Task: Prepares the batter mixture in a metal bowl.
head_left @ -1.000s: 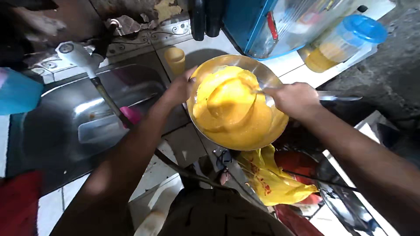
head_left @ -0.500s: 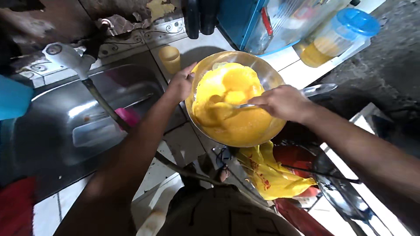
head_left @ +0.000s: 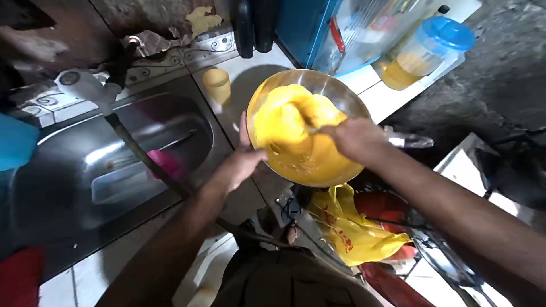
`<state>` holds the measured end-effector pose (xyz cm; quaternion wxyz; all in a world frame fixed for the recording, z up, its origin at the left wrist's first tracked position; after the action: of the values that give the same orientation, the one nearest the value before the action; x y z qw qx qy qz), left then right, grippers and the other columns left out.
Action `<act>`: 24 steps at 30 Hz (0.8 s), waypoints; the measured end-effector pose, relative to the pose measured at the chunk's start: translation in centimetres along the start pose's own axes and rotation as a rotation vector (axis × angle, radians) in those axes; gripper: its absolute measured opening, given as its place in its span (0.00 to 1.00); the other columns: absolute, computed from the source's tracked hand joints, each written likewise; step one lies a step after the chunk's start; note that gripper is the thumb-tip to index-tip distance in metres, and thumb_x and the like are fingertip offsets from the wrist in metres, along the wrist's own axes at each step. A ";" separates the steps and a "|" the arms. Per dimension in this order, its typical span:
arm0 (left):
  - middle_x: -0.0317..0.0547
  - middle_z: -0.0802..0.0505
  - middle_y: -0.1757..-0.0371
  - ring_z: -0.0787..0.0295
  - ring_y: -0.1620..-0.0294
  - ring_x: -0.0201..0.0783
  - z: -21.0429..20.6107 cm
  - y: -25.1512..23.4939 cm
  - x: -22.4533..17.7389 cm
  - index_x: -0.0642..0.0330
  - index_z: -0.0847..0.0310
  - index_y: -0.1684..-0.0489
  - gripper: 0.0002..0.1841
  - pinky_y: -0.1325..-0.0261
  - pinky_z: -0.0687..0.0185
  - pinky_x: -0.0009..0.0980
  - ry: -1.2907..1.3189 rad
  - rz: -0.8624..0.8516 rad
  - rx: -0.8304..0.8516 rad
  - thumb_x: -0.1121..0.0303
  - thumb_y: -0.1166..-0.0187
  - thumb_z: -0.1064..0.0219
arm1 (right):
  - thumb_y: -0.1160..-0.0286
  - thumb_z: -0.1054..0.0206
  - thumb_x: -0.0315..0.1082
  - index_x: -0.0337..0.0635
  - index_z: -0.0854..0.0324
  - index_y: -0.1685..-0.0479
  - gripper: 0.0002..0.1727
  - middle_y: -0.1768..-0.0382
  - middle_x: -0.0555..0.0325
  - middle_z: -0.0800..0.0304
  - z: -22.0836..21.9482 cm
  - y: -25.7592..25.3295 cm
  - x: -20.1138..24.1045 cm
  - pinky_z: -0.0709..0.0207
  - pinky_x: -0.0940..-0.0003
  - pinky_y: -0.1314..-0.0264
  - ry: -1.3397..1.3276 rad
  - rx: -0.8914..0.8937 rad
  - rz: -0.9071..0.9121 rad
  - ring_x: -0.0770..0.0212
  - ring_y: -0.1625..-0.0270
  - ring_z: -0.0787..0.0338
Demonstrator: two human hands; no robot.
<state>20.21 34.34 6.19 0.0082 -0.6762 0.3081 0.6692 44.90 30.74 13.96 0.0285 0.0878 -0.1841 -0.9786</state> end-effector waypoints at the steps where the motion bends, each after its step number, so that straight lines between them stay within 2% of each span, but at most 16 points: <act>1: 0.57 0.33 0.15 0.10 0.42 0.56 -0.6 0.6 0.4 0.21 0.84 0.08 0.60 0.61 0.07 0.56 0.032 -0.022 -0.032 0.82 0.27 0.36 | 0.21 0.32 0.27 0.52 0.09 0.39 0.16 0.63 0.43 0.06 -0.4 0.7 0.0 0.15 0.35 0.52 -0.053 -0.052 0.125 0.37 0.55 0.06; 2: 0.57 0.37 0.13 0.09 0.42 0.53 -1.3 1.3 0.7 0.24 0.85 0.07 0.60 0.61 0.06 0.53 0.055 -0.036 -0.065 0.82 0.27 0.36 | 0.21 0.29 0.29 0.52 0.07 0.44 0.12 0.64 0.47 0.05 -0.6 1.4 -1.0 0.15 0.35 0.52 -0.097 -0.067 0.195 0.39 0.56 0.06; 3: 0.58 0.39 0.12 0.08 0.44 0.52 -1.9 1.8 1.1 0.26 0.86 0.07 0.60 0.64 0.05 0.51 0.090 -0.051 -0.103 0.82 0.27 0.36 | 0.20 0.29 0.31 0.54 0.06 0.45 0.11 0.61 0.48 0.03 -0.4 1.8 -2.4 0.16 0.34 0.50 -0.076 -0.040 0.176 0.40 0.54 0.05; 4: 0.59 0.42 0.11 0.07 0.47 0.52 -2.6 2.3 1.6 0.26 0.86 0.07 0.61 0.67 0.04 0.50 0.126 -0.057 -0.135 0.82 0.29 0.36 | 0.17 0.31 0.33 0.56 0.07 0.43 0.12 0.56 0.47 0.03 0.2 1.6 -3.6 0.17 0.33 0.46 -0.009 0.049 0.054 0.38 0.49 0.06; 5: 0.59 0.46 0.09 0.07 0.47 0.53 -3.2 2.6 1.9 0.25 0.87 0.08 0.62 0.68 0.05 0.51 0.166 -0.057 -0.161 0.82 0.30 0.36 | 0.15 0.34 0.33 0.56 0.09 0.40 0.13 0.52 0.42 0.05 0.9 1.0 -4.1 0.17 0.32 0.47 0.053 0.094 -0.081 0.34 0.46 0.07; 7: 0.57 0.55 0.07 0.08 0.43 0.52 -4.3 3.1 2.3 0.25 0.89 0.08 0.63 0.69 0.05 0.51 0.190 -0.063 -0.189 0.81 0.32 0.36 | 0.19 0.37 0.26 0.52 0.14 0.33 0.19 0.51 0.33 0.08 1.4 -0.3 -2.5 0.18 0.30 0.51 0.063 0.068 -0.200 0.27 0.45 0.09; 9: 0.57 0.57 0.06 0.08 0.43 0.51 -4.9 3.2 2.6 0.26 0.90 0.08 0.64 0.70 0.05 0.50 0.188 -0.091 -0.214 0.80 0.34 0.34 | 0.19 0.38 0.25 0.54 0.14 0.30 0.22 0.55 0.35 0.07 1.0 -0.6 0.2 0.17 0.33 0.52 0.013 0.016 -0.024 0.29 0.50 0.08; 11: 0.56 0.56 0.06 0.10 0.40 0.53 -5.0 3.2 3.1 0.25 0.88 0.08 0.64 0.69 0.06 0.51 0.205 -0.109 -0.222 0.78 0.33 0.31 | 0.15 0.35 0.31 0.53 0.09 0.40 0.13 0.63 0.43 0.05 0.7 0.3 0.0 0.16 0.33 0.53 -0.049 -0.022 0.200 0.35 0.55 0.06; 12: 0.57 0.56 0.06 0.11 0.38 0.55 -5.2 3.2 3.3 0.24 0.88 0.08 0.65 0.69 0.06 0.53 0.217 -0.122 -0.231 0.78 0.33 0.31 | 0.15 0.34 0.32 0.53 0.07 0.45 0.11 0.62 0.45 0.05 1.1 0.7 -1.3 0.16 0.33 0.51 -0.036 -0.003 0.214 0.37 0.53 0.06; 13: 0.58 0.57 0.06 0.12 0.37 0.57 -5.4 3.3 3.4 0.24 0.88 0.08 0.65 0.69 0.07 0.54 0.233 -0.130 -0.242 0.78 0.33 0.31 | 0.16 0.33 0.32 0.53 0.06 0.46 0.11 0.60 0.45 0.04 1.7 0.8 -2.5 0.17 0.33 0.50 0.013 0.030 0.149 0.37 0.51 0.06; 15: 0.58 0.57 0.06 0.13 0.35 0.58 -5.9 3.4 3.5 0.25 0.88 0.08 0.65 0.69 0.07 0.54 0.234 -0.140 -0.255 0.78 0.34 0.31 | 0.19 0.33 0.29 0.49 0.09 0.43 0.12 0.55 0.38 0.07 2.2 -0.2 -3.2 0.18 0.32 0.51 0.096 0.072 -0.071 0.31 0.47 0.08; 16: 0.59 0.58 0.06 0.13 0.35 0.58 -6.2 3.4 3.6 0.26 0.89 0.08 0.66 0.70 0.07 0.54 0.224 -0.146 -0.261 0.78 0.35 0.30 | 0.21 0.34 0.25 0.47 0.11 0.39 0.15 0.53 0.34 0.08 2.0 -0.7 -2.4 0.19 0.30 0.51 0.070 0.050 -0.123 0.28 0.46 0.09; 18: 0.58 0.60 0.06 0.14 0.34 0.57 -6.4 3.4 3.5 0.27 0.90 0.08 0.66 0.69 0.07 0.54 0.208 -0.150 -0.272 0.78 0.35 0.31 | 0.21 0.37 0.23 0.50 0.15 0.31 0.22 0.53 0.33 0.08 0.9 -1.0 0.3 0.18 0.31 0.50 0.004 0.010 -0.039 0.28 0.47 0.09; 19: 0.57 0.60 0.06 0.12 0.35 0.57 -6.3 3.4 3.4 0.26 0.89 0.07 0.66 0.69 0.07 0.54 0.205 -0.150 -0.283 0.78 0.35 0.31 | 0.19 0.37 0.25 0.51 0.14 0.33 0.20 0.57 0.36 0.07 0.6 -0.7 1.1 0.17 0.33 0.52 -0.007 -0.031 0.063 0.30 0.51 0.07; 21: 0.56 0.59 0.05 0.16 0.30 0.55 -5.9 3.6 3.4 0.29 0.89 0.07 0.66 0.66 0.06 0.56 0.189 -0.175 -0.290 0.78 0.36 0.31 | 0.17 0.36 0.28 0.57 0.11 0.36 0.18 0.62 0.43 0.06 0.9 1.1 0.7 0.17 0.37 0.57 0.039 -0.116 0.188 0.36 0.57 0.06; 24: 0.53 0.61 0.05 0.24 0.21 0.54 -5.6 3.6 3.1 0.32 0.90 0.07 0.66 0.60 0.06 0.58 0.181 -0.205 -0.280 0.79 0.36 0.31 | 0.24 0.34 0.21 0.54 0.10 0.34 0.24 0.63 0.43 0.08 3.7 5.5 -1.1 0.19 0.41 0.67 0.142 -0.314 0.164 0.36 0.62 0.08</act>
<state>23.44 27.81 5.37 -0.0457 -0.7560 0.1412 0.6375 45.40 27.03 19.55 0.1346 0.1356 -0.0330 -0.9810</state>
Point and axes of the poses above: each hand's wrist, its own y-axis away from the middle knuckle, its own z-axis out of the back of the hand, x = y × z, the point moved 3 cm from there along -y, towards the middle knuckle
